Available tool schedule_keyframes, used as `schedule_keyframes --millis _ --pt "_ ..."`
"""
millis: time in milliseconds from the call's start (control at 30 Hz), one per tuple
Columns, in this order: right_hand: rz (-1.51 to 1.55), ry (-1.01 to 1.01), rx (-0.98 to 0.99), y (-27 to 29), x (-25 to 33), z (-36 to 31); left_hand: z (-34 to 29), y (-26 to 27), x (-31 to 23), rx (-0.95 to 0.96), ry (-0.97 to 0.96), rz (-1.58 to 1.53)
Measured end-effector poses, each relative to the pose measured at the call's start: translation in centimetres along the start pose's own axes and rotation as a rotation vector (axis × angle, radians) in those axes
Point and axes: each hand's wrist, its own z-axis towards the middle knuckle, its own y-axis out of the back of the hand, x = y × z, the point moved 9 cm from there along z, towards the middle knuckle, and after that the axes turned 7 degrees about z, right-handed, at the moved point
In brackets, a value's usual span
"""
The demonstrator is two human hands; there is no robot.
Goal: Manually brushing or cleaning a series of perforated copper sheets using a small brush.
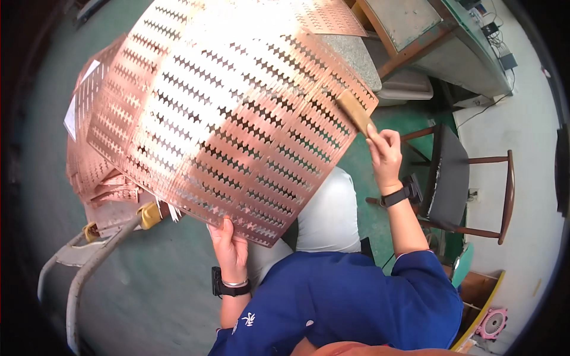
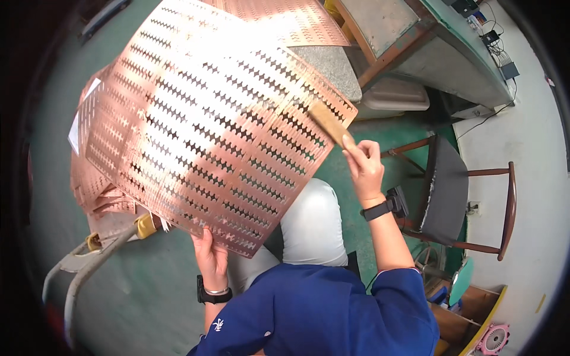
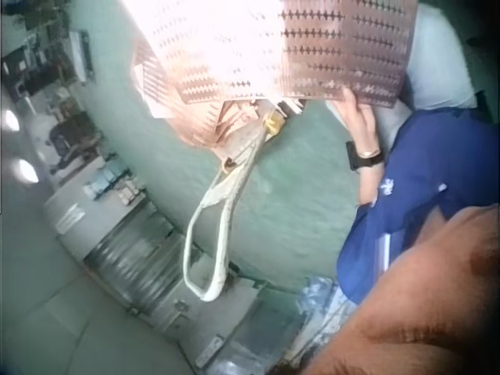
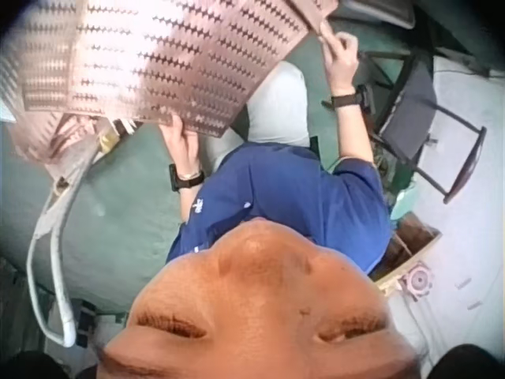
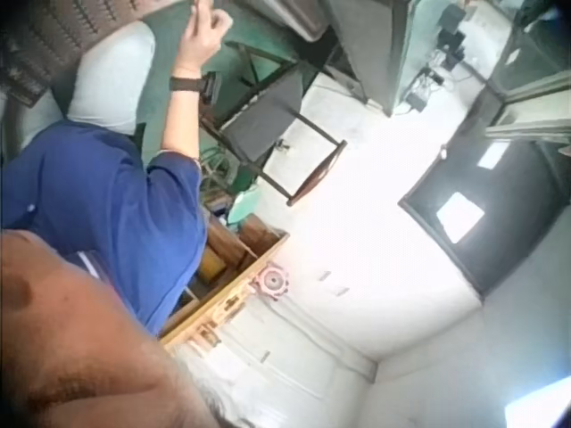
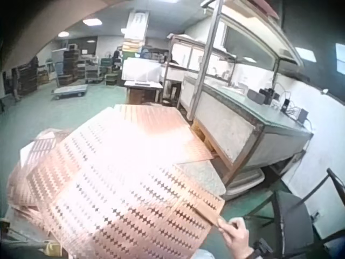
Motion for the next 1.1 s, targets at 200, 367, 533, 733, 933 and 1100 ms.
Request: schedule_keyframes --millis 200,367,533,733,933,1100 --pt "0.081 0.302 0.326 -2.4 6.9 -2.4 0.4 0.0 0.3 0.008 -0.003 0.006" --pt "0.007 0.018 -0.016 0.4 -1.5 3.1 0.6 -0.4 0.2 0.017 -0.021 0.022" --pt "0.103 0.201 0.154 -1.5 2.1 0.5 0.7 -0.8 0.2 0.037 -0.04 0.024" --pt "-0.009 -0.035 -0.037 0.7 -1.7 4.4 0.7 -0.6 0.3 0.028 -0.028 0.019" --pt "-0.069 0.122 0.006 0.9 -0.7 2.7 0.8 0.1 0.9 0.043 -0.008 0.007" --pt "-0.183 0.141 0.036 1.9 -0.3 3.8 1.0 -0.1 0.9 0.074 -0.001 0.002"
